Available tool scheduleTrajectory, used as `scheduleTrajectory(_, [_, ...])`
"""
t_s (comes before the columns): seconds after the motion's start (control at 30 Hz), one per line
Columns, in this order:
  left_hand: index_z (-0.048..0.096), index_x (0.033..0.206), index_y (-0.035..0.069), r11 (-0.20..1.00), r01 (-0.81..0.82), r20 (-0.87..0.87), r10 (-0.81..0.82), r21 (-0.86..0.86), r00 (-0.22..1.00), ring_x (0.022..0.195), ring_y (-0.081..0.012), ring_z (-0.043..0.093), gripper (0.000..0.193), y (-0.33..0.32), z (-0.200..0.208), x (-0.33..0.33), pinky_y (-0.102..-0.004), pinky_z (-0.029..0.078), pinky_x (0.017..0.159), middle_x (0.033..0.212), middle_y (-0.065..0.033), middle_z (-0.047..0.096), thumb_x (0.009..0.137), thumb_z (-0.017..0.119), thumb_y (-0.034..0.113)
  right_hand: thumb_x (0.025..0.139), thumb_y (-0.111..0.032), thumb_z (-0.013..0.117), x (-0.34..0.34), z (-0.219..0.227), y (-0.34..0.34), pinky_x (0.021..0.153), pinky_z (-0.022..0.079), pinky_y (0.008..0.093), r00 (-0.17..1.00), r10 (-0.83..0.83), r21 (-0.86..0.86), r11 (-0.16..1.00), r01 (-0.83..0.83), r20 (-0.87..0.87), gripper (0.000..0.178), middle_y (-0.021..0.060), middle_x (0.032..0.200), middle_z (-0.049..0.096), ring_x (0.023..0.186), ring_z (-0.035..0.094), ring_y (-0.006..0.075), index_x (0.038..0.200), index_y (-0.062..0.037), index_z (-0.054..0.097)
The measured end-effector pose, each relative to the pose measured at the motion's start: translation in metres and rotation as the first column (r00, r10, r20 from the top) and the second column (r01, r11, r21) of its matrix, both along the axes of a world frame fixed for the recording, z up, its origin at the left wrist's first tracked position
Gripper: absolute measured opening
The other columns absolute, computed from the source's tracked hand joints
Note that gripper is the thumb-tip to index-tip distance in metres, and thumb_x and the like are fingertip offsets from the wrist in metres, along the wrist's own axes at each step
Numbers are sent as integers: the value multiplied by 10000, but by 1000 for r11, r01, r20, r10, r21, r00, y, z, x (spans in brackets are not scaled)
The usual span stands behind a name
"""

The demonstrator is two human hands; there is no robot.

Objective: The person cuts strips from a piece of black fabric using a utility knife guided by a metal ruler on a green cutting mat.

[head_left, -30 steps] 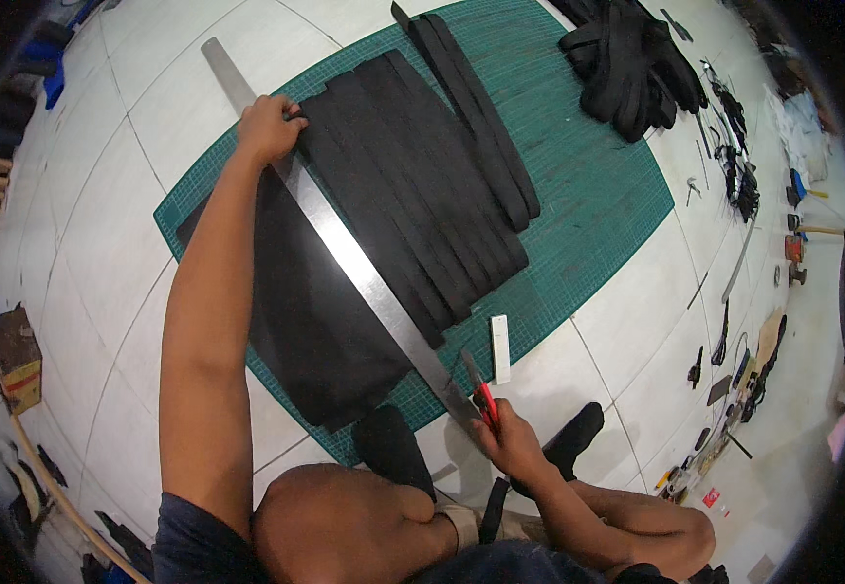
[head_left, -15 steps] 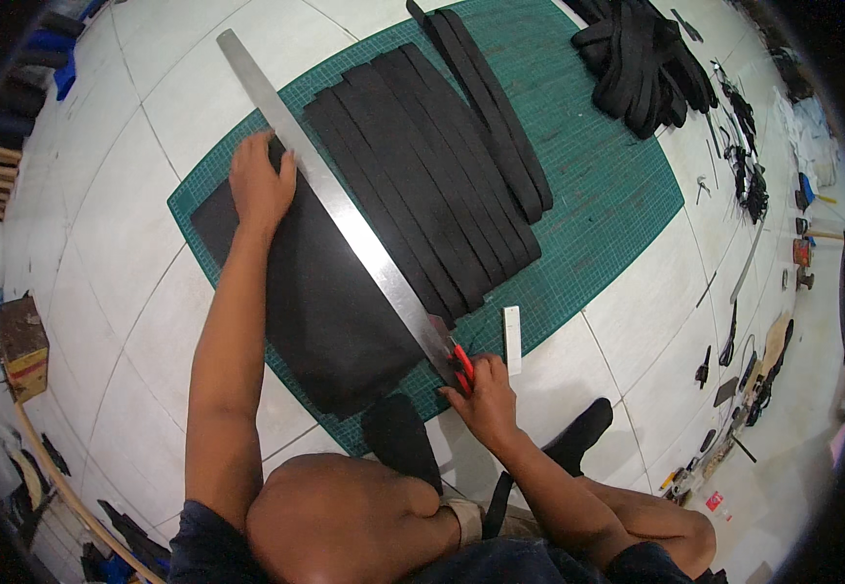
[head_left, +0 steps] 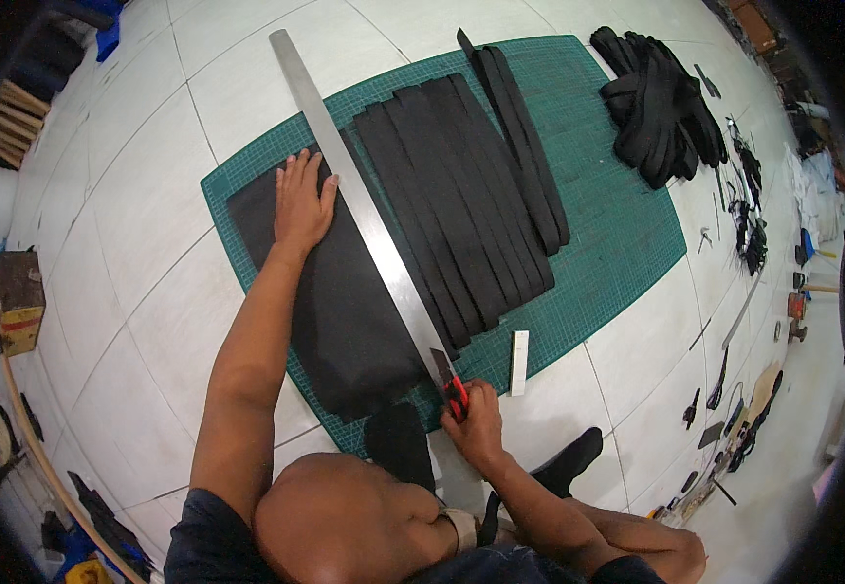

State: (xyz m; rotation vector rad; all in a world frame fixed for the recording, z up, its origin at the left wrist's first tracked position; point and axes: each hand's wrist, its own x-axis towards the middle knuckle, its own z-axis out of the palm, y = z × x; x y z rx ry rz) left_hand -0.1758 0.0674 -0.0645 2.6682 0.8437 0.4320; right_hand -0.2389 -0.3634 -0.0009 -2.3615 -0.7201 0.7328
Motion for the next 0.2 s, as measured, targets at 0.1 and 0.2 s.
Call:
scheduleTrajectory(0.1, [468,1440,47,999,2,46,-1,-34,999,1473,-374,279,529,0,-1,-2,-485,153,1231,1545,-196,386,1016,484,361,741,-98,777,-7,-2,-2,934,452,499,999,-23,24,999,22,39,490,250,1184,526,1103,520,454,1125,28,501])
scheduleTrajectory(0.2, [461,1446,57,1000,-2,18,3,-30,1000,1473,-380,278,528,0,0,-1,-493,152,1229,1545,-201,385,1013,483,359,752,-129,782,-8,-7,-7,960,448,502,999,-51,-16,999,51,-5,511,253,1225,526,1142,520,447,1147,34,502])
